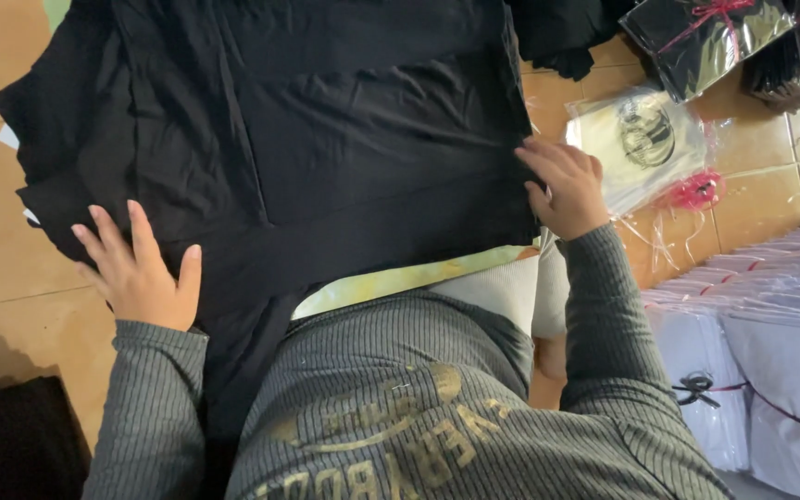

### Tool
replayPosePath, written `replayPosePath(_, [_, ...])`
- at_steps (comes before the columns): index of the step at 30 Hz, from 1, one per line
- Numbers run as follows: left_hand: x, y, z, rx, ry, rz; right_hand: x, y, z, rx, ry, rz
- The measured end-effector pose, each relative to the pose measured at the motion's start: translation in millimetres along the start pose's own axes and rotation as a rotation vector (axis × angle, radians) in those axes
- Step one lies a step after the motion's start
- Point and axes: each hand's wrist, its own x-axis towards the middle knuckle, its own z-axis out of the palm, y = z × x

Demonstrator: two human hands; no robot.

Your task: The person folds a black garment, using small snips to trim loose threads from the seams.

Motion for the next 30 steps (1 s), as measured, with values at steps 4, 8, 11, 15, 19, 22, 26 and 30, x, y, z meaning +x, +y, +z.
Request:
replayPosePath(4, [-1, 0, 2, 0.017, 0.013, 0.010, 11, -4, 1, -0.088, -0.248, 0.035])
replayPosePath(8, [1, 2, 0, -0.020, -0.028, -0.047, 12, 33, 15, 0.131, -0.240, 0.052])
replayPosePath(11, [0, -2, 3, -0.071, 0.021, -0.038, 7, 31, 8, 0.762, -0.250, 0.324])
replayPosePath(15, [-5, -11, 2, 0.019, 0.229, -0.034, 10, -1, -8, 1.025, -0.143, 0.662])
replayPosePath(19, [-3, -29, -3, 0.018, 0.162, -0.163, 8, -18, -16, 0.760, -0.162, 0.748])
replayPosePath(22, [-1, -16, -19, -0.070, 0.070, -0.230, 5, -26, -15, 0.772, -0.008, 0.798])
replayPosePath(26, [-5, -16, -8, -0.046, 0.112, -0.186, 1, -8, -11, 0.558, 0.018, 0.554])
replayPosePath(30, [-8, -11, 1, 0.040, 0.224, -0.100, -11, 17, 13, 0.378, 0.106, 0.233])
